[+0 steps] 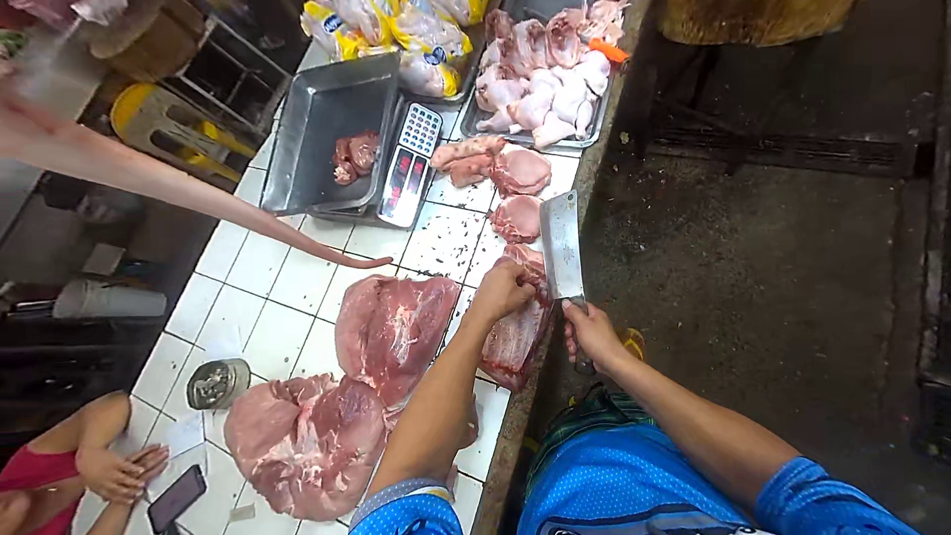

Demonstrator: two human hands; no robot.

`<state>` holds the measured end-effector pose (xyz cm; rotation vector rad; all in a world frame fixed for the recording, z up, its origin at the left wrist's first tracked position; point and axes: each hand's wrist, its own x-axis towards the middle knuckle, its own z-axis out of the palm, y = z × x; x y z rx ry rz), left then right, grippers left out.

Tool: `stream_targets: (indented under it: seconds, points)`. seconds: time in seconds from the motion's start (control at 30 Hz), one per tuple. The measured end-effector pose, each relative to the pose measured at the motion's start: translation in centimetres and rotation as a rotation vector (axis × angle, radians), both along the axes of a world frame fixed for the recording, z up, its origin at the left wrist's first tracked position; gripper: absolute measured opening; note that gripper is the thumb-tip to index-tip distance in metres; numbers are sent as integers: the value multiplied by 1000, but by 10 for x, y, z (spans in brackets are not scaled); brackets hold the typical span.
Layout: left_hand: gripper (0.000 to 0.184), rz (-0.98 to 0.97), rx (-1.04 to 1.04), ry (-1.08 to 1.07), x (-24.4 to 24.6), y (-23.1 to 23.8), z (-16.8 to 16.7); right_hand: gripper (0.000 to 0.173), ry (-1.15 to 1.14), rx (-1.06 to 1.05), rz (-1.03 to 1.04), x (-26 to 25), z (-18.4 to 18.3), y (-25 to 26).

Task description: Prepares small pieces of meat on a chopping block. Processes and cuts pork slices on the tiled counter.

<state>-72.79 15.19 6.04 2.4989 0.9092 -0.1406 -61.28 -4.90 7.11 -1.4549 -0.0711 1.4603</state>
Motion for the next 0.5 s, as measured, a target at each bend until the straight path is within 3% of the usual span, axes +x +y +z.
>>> stream_targets:
  seconds: [0.2,0.4,0.5]
  points:
    - [19,35,-62,64,11,3,10,40,1,1,33,-8,-6,9]
    - [21,139,-139,73,10,7,14,38,40,-82,245,-17,10,-52]
    - [20,149,-117,63,9,2,18,36,63,-97,281,-11,18,-56]
